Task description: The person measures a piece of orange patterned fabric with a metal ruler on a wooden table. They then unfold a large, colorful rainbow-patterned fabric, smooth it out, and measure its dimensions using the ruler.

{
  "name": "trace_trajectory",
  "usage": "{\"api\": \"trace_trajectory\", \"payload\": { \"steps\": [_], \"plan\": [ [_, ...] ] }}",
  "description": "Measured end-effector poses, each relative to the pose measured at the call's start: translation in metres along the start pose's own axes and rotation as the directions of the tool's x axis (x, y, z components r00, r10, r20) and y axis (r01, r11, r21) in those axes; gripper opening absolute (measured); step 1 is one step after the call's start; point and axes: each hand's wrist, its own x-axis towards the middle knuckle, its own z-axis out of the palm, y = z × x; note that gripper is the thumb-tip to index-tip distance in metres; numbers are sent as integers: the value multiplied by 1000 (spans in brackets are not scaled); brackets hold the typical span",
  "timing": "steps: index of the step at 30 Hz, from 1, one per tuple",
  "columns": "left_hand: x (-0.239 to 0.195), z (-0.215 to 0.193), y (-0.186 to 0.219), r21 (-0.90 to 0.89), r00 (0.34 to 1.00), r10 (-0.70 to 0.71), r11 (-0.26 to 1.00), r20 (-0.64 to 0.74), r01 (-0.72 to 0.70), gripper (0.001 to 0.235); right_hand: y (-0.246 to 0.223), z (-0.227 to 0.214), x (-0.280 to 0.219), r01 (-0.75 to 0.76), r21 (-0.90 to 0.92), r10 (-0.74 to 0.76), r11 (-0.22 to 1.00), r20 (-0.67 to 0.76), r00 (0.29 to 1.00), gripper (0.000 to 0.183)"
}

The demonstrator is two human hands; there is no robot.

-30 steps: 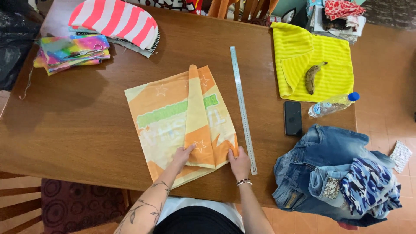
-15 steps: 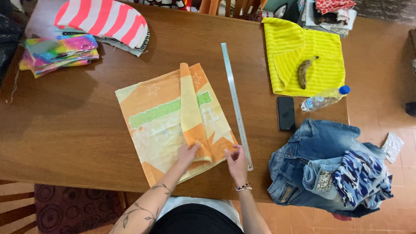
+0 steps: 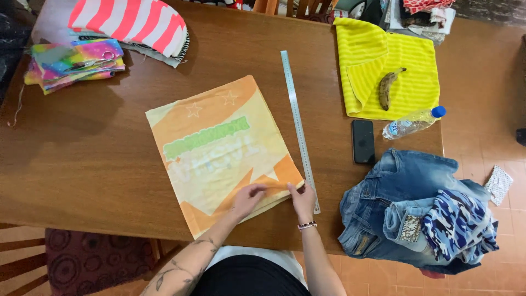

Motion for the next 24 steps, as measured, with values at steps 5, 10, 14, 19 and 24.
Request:
{"api": "trace_trajectory", "payload": {
  "steps": [5,10,14,19,24],
  "plan": [
    [-27,-40,-16,483,941,148,876,-304,18,23,15,-3,5,-14,123,23,992,-78,997,34],
    [-68,-75,16,769,942,249,639,-223,14,51,-18,-20,-21,18,292,5,956,-78,997,31],
    [-90,-88,46,895,996,-84,446,29,11,119,-4,-24,-12,99,-55,-106,994,-134,985,25],
    [-97,-89,54,896,963,-203,438,175,-70,107,-22,-18,-24,231,-555,-322,799,-72,944,36],
    [-103,-94,11,844,772,495,132,398,-519,89,-28,12,-26,705,-530,-768,471,148,624,33]
  ]
}}
